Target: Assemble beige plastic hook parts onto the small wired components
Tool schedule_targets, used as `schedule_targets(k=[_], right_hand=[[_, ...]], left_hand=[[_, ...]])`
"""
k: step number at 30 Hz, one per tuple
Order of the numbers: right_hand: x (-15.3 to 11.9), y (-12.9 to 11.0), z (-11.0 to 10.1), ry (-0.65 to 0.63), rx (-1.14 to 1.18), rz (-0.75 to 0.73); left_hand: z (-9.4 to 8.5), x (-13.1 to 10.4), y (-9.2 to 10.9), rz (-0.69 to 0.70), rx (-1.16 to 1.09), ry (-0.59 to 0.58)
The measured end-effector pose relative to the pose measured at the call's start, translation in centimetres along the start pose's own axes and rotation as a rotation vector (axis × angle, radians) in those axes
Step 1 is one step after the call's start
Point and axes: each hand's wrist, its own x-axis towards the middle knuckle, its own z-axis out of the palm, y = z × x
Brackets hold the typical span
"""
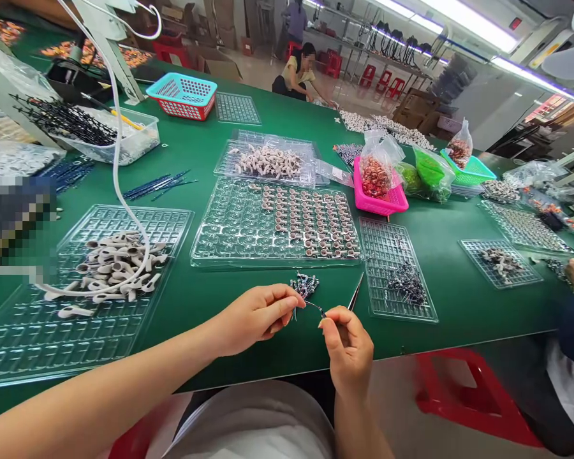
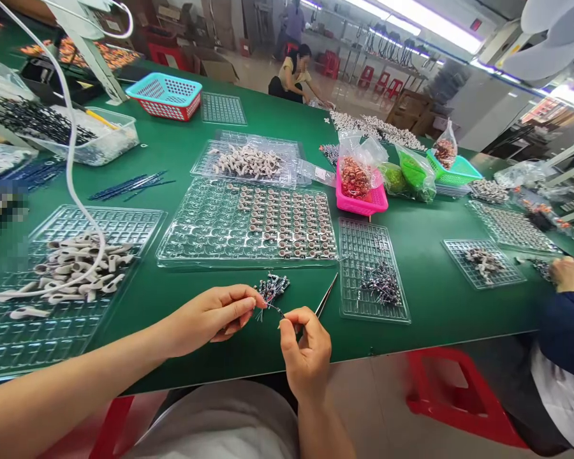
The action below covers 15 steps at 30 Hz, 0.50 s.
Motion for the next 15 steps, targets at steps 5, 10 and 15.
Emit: schedule_targets(k=[5, 10, 15], right_hand=[[-0.02, 0.09, 0.07, 0.004, -0.013, -0.010], [0.02, -0.10, 0.20, 0.019, -0.102, -0.032], [0.10, -0.33, 0.27, 0.003, -0.130, -0.043]], left_hand=[[-0.13, 0.11, -0.25, 0.049, -0.066, 0.036], [-0.06, -0.01, 0.12, 0.107, -0.082, 0.035], [0.18, -0.09, 0.12, 0.162, 0.011, 0.036]])
